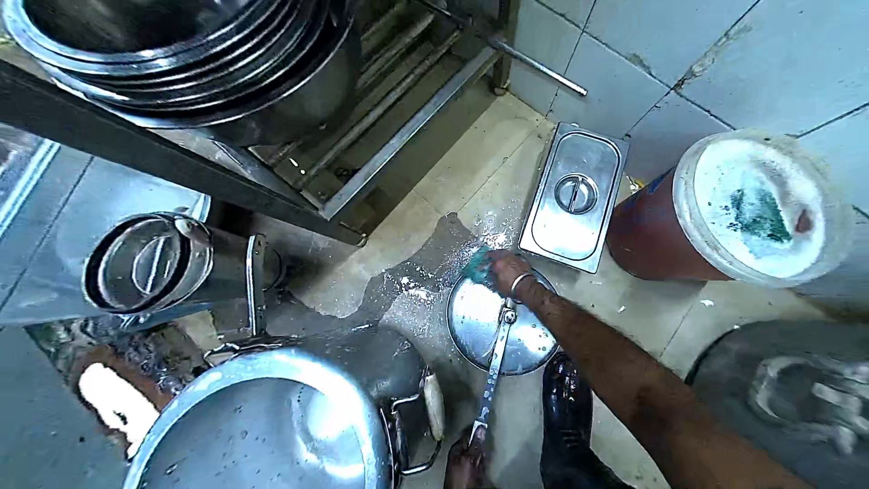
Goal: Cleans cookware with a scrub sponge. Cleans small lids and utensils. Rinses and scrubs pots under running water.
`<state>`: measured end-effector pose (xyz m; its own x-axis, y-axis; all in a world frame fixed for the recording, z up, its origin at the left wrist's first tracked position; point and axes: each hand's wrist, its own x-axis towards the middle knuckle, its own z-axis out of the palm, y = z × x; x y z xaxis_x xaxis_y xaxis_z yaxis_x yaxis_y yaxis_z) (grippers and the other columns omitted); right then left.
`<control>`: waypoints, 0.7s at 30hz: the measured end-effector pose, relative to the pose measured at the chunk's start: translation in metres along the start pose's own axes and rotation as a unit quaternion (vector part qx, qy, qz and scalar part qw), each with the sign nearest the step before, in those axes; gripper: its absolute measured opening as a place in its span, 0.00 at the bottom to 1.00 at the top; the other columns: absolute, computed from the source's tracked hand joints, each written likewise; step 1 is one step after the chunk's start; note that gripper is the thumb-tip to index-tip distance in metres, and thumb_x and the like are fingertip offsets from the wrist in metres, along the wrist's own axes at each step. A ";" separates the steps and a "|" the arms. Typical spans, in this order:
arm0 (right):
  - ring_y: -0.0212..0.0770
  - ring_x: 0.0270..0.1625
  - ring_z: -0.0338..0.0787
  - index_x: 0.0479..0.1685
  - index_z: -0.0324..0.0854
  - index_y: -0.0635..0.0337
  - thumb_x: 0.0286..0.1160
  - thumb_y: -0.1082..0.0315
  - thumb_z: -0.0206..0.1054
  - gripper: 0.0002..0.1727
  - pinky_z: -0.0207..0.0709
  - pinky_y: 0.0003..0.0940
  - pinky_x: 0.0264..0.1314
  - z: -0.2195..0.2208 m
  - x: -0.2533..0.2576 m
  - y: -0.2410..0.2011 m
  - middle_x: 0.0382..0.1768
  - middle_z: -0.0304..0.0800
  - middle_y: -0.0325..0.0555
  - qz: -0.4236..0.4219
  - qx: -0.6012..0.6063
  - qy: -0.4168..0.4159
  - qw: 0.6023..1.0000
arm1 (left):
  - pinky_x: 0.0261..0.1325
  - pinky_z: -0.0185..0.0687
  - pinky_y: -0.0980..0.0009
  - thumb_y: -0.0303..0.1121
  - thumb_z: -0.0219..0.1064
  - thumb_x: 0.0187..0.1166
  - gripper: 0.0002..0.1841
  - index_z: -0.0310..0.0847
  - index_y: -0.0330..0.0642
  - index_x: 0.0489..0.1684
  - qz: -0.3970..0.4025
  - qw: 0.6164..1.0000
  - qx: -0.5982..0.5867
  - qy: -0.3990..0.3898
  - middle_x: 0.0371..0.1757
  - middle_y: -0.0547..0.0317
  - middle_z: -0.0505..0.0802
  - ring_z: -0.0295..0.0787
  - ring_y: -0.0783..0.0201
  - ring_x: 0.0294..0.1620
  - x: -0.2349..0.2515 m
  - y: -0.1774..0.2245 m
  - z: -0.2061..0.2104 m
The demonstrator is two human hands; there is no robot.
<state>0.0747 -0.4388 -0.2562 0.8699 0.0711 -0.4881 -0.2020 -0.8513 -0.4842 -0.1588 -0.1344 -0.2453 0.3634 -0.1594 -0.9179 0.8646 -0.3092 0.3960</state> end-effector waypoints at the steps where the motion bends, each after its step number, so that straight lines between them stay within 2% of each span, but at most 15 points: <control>1: 0.57 0.81 0.77 0.67 0.88 0.50 0.80 0.66 0.67 0.18 0.71 0.64 0.79 0.000 -0.008 0.015 0.80 0.79 0.50 0.009 0.015 0.022 1.000 | 0.17 0.68 0.75 0.40 0.53 0.94 0.18 0.80 0.31 0.54 -0.002 1.000 -0.004 0.002 0.17 0.64 0.77 0.67 0.73 0.12 -0.001 -0.001 0.000; 3: 0.58 0.82 0.77 0.69 0.87 0.51 0.82 0.68 0.63 0.19 0.70 0.61 0.83 0.015 -0.039 0.045 0.81 0.78 0.53 0.025 0.050 0.090 0.994 | 0.16 0.66 0.75 0.40 0.54 0.94 0.18 0.80 0.31 0.54 -0.006 1.000 -0.007 0.003 0.17 0.64 0.76 0.65 0.73 0.11 -0.001 -0.002 0.001; 6: 0.60 0.84 0.75 0.71 0.86 0.54 0.84 0.66 0.63 0.19 0.68 0.58 0.86 0.070 -0.112 0.075 0.82 0.76 0.56 0.069 0.072 0.208 0.973 | 0.16 0.66 0.74 0.41 0.54 0.94 0.19 0.80 0.31 0.56 -0.010 1.000 0.004 0.006 0.17 0.63 0.76 0.65 0.72 0.11 0.000 -0.004 0.002; 8: 0.56 0.88 0.69 0.74 0.85 0.50 0.85 0.63 0.62 0.21 0.64 0.56 0.90 0.108 -0.163 0.070 0.85 0.73 0.53 0.099 0.077 0.190 0.974 | 0.17 0.67 0.74 0.42 0.53 0.94 0.19 0.80 0.31 0.57 -0.017 1.000 0.011 0.000 0.17 0.63 0.76 0.65 0.72 0.11 0.003 -0.006 0.003; 10: 0.54 0.90 0.67 0.70 0.89 0.45 0.82 0.68 0.60 0.21 0.55 0.60 0.93 0.133 -0.192 0.049 0.83 0.77 0.47 0.046 0.064 0.140 0.987 | 0.16 0.67 0.74 0.43 0.52 0.95 0.20 0.79 0.31 0.54 -0.027 0.999 0.015 -0.012 0.17 0.63 0.76 0.66 0.71 0.11 0.005 -0.008 0.007; 11: 0.53 0.91 0.67 0.67 0.90 0.45 0.78 0.73 0.60 0.23 0.50 0.63 0.94 0.137 -0.194 0.037 0.83 0.78 0.44 0.000 0.059 0.102 0.993 | 0.16 0.67 0.74 0.43 0.51 0.95 0.20 0.78 0.31 0.51 -0.031 0.999 0.015 -0.016 0.16 0.63 0.76 0.67 0.71 0.11 0.006 -0.007 0.010; 13: 0.53 0.90 0.68 0.65 0.91 0.44 0.72 0.79 0.61 0.26 0.51 0.65 0.92 0.145 -0.193 0.023 0.82 0.80 0.44 -0.089 0.057 0.062 0.992 | 0.15 0.67 0.75 0.43 0.49 0.95 0.20 0.77 0.32 0.48 -0.037 0.999 0.015 -0.017 0.15 0.63 0.75 0.66 0.71 0.10 0.000 -0.010 0.015; 16: 0.50 0.90 0.68 0.70 0.88 0.39 0.76 0.77 0.63 0.27 0.56 0.60 0.93 0.134 -0.183 0.038 0.84 0.77 0.42 -0.149 0.016 0.060 0.987 | 0.16 0.67 0.75 0.43 0.49 0.95 0.21 0.77 0.33 0.44 -0.025 0.999 0.017 -0.014 0.14 0.64 0.74 0.66 0.71 0.10 -0.002 -0.002 0.015; 19: 0.51 0.86 0.74 0.64 0.91 0.41 0.68 0.77 0.68 0.26 0.64 0.62 0.88 0.133 -0.176 0.052 0.79 0.83 0.42 -0.130 0.024 0.158 0.979 | 0.15 0.69 0.75 0.44 0.48 0.96 0.21 0.77 0.33 0.42 -0.021 1.000 0.012 -0.012 0.14 0.64 0.75 0.67 0.71 0.10 -0.005 -0.001 0.021; 21: 0.54 0.84 0.77 0.60 0.94 0.43 0.65 0.78 0.69 0.25 0.66 0.63 0.85 0.128 -0.165 0.065 0.76 0.85 0.45 -0.090 0.034 0.230 0.968 | 0.15 0.69 0.75 0.43 0.47 0.96 0.21 0.76 0.33 0.42 -0.017 1.000 0.006 -0.014 0.14 0.64 0.75 0.67 0.71 0.09 -0.002 -0.004 0.028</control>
<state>-0.1399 -0.4393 -0.3004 0.9990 -0.0379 -0.0241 -0.0449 -0.8095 -0.5855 -0.1728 -0.1590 -0.2443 0.3243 -0.1756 -0.9295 0.8718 -0.3259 0.3658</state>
